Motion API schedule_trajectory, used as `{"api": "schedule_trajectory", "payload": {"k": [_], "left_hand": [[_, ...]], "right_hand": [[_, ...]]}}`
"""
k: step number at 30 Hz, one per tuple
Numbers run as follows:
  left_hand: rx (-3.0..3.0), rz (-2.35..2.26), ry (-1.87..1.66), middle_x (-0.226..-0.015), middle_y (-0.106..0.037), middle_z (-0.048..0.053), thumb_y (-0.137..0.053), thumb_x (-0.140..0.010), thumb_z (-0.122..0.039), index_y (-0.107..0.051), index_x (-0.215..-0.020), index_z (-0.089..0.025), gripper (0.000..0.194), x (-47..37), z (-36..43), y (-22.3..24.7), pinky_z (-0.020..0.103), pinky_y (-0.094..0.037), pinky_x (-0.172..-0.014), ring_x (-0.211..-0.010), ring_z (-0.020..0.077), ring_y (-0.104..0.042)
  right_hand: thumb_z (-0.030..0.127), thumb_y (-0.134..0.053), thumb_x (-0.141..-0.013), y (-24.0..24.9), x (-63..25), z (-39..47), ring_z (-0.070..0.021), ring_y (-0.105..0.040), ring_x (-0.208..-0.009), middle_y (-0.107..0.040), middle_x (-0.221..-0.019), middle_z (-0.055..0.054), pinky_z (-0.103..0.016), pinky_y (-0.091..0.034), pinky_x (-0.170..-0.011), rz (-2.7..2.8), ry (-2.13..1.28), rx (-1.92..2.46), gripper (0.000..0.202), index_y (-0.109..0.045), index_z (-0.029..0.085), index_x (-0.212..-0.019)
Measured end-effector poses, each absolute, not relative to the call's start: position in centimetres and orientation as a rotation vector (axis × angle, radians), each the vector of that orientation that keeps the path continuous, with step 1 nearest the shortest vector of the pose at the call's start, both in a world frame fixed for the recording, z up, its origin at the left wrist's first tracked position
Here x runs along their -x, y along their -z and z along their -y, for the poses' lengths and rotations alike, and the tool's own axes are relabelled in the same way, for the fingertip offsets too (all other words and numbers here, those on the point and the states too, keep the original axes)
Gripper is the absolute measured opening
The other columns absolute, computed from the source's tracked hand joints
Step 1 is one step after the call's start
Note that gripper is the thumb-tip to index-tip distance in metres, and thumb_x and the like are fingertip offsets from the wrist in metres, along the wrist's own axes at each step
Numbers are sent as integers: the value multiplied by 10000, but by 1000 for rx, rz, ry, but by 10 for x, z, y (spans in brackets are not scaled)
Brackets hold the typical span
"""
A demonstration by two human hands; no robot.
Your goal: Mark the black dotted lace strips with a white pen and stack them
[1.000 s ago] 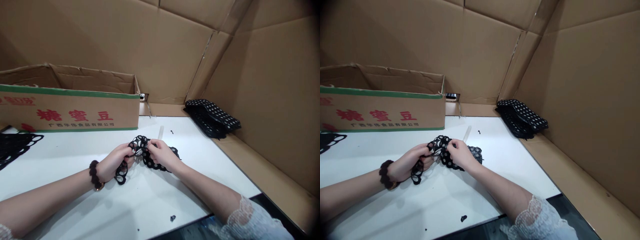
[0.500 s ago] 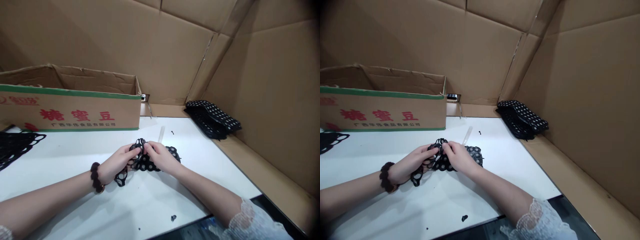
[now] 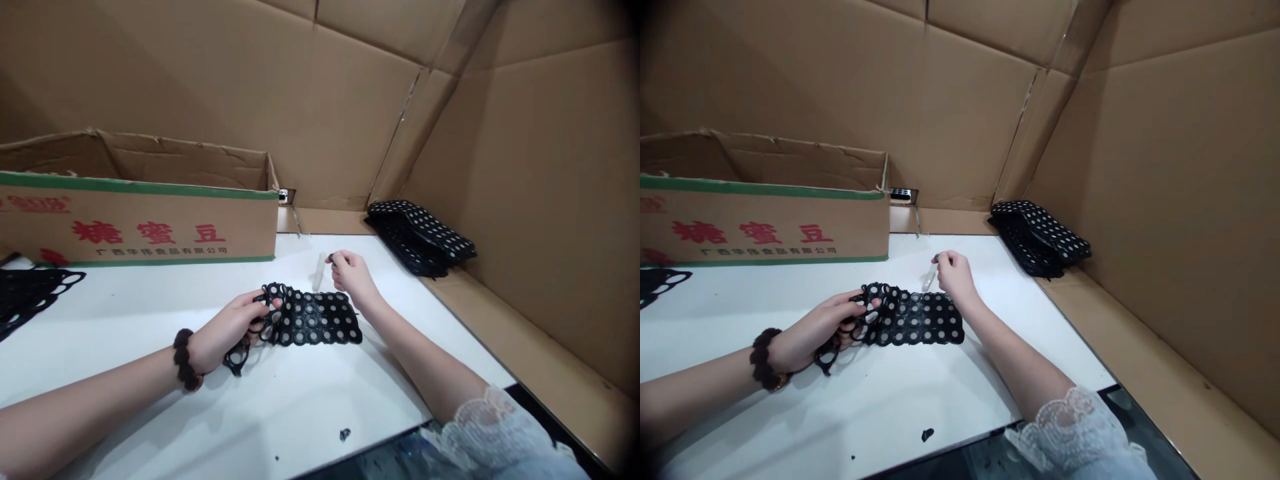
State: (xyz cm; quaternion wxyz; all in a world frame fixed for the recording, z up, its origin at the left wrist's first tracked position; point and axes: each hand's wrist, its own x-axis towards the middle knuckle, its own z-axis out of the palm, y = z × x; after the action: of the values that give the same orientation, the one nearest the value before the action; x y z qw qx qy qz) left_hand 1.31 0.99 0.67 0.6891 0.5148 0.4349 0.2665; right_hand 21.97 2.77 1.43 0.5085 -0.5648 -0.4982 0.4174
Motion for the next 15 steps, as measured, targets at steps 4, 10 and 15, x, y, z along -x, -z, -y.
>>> {"api": "schedule_trajectory", "payload": {"k": [4, 10, 15], "left_hand": [[-1217, -1015, -650, -625, -385, -41, -473, -708, -301, -541, -854, -208, 186, -15, -7, -9, 147, -239, -380, -456, 60, -323], [-1295, -1027, -704, -638, -390, -27, -434, -768, -498, -522, -880, -199, 332, -21, -1, -12, 163, -270, -418, -508, 80, -343], [-1432, -931, -657, -603, -277, -53, -453, -788, -412, -487, -846, -193, 228, -22, 2, -16, 155, -234, -411, -480, 64, -250]], "right_hand": [[324, -387, -793, -18, -213, -20, -57, -284, -404, -309, -493, 63, -183, -257, -405, 1453, -944, 1380, 209, -523, 166, -809], [405, -376, -821, -18, -182, 4, -95, -440, -613, -502, -626, 16, -216, -334, -602, 1811, -701, 1320, 310, -494, 167, -662], [456, -500, -739, -18, -179, 5, -80, -379, -536, -471, -576, 37, -202, -290, -524, 1889, -643, 1376, 297, -468, 173, -654]]}}
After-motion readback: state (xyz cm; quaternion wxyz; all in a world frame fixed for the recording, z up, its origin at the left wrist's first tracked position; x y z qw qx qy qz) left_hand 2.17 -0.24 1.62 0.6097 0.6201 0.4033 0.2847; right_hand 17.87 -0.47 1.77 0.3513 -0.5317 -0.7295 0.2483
